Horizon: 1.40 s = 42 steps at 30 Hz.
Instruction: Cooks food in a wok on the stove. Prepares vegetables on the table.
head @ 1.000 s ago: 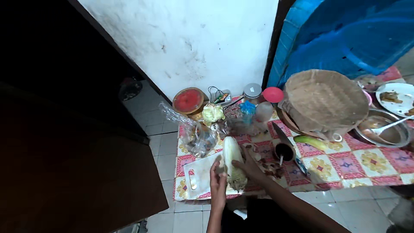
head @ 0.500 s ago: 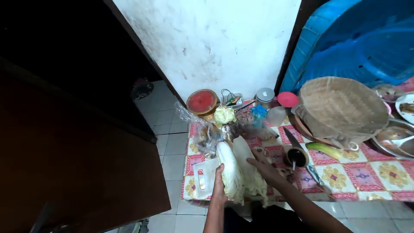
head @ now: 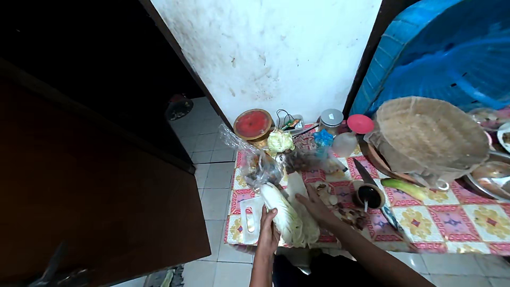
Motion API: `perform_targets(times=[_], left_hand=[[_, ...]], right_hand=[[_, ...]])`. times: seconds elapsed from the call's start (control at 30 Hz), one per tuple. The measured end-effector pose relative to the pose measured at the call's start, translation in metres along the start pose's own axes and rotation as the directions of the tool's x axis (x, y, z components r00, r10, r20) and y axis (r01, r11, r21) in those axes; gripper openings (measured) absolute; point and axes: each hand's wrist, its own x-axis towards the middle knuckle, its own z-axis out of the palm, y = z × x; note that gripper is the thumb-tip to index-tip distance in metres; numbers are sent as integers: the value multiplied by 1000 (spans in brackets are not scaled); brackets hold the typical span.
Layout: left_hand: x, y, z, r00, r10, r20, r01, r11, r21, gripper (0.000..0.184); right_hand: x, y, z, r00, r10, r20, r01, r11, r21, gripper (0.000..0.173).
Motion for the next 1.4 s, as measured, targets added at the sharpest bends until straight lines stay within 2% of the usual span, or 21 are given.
perform_targets(times=[0.1, 0.17, 0.2, 0.27, 0.33, 0.4, 0.53, 0.63, 0.8, 0.87, 0.97, 1.03, 1.1, 1.13, 1.17, 1.23, 1.3, 1.4], left_hand=[[-2, 0, -4, 999, 18, 46, -14, 995, -100, 88], [-4, 1, -3, 996, 37, 77, -29, 993, -111, 89], [-6, 2, -1, 994, 49, 94, -40, 995, -94, 93], [-10, 3, 6, 986, 81, 146, -79, 997, -23, 97], [-12, 2, 11, 969, 121, 215, -137, 989, 61, 96], [-11, 2, 15, 956, 140, 259, -173, 979, 108, 88], [-12, 1, 17, 952, 144, 269, -172, 981, 84, 79], [-13, -1, 18, 974, 104, 203, -108, 994, 11, 82], [-11, -5, 14, 981, 77, 179, -36, 974, -223, 86], [-9, -5, 12, 981, 106, 162, -50, 947, -318, 76], [-3, 1, 8, 988, 139, 63, -104, 912, -396, 42], [-3, 7, 8, 986, 169, -11, -159, 904, -397, 36], [-4, 10, 7, 979, 199, -40, -200, 913, -355, 45], [-5, 11, 6, 977, 209, -41, -212, 935, -285, 59], [-5, 12, 7, 976, 214, -42, -218, 961, -169, 70], [-5, 11, 10, 970, 240, -38, -238, 970, 48, 85], [-7, 11, 17, 963, 268, 12, -266, 950, 165, 94], [-9, 5, 30, 949, 294, 116, -314, 922, 228, 102]], right_hand=[[16, 8, -9, 1000, -26, -4, 25, 973, -231, 83], [16, 2, -7, 987, -159, -11, 138, 890, -435, 85], [12, -4, -4, 976, -218, 10, 196, 858, -475, 84], [0, -21, 2, 973, -195, 125, 229, 887, -400, 83], [-8, -28, 6, 958, -94, 269, 161, 957, -239, 82], [-8, -27, 8, 952, -47, 301, 96, 984, -150, 77], [-10, -23, 0, 969, -61, 241, 90, 989, -115, 70], [-12, -24, -6, 982, -70, 175, 85, 993, -85, 62], [-7, -26, -22, 996, -75, 45, 77, 996, -45, 50], [-3, -28, -27, 998, -46, -40, 46, 999, -10, 50], [6, -28, -34, 994, -24, -104, 26, 1000, 14, 49], [14, -26, -36, 994, -8, -108, 3, 999, -48, 53], [24, -19, -38, 995, -17, -96, -6, 971, -240, 63], [27, -16, -39, 995, -43, -88, 9, 933, -360, 72], [28, -16, -38, 992, -91, -88, 38, 878, -476, 79], [22, -23, -32, 975, -213, -68, 133, 797, -590, 79], [11, -35, -24, 981, -190, 49, 186, 825, -534, 75], [-2, -43, -11, 971, -51, 234, 133, 928, -347, 84]])
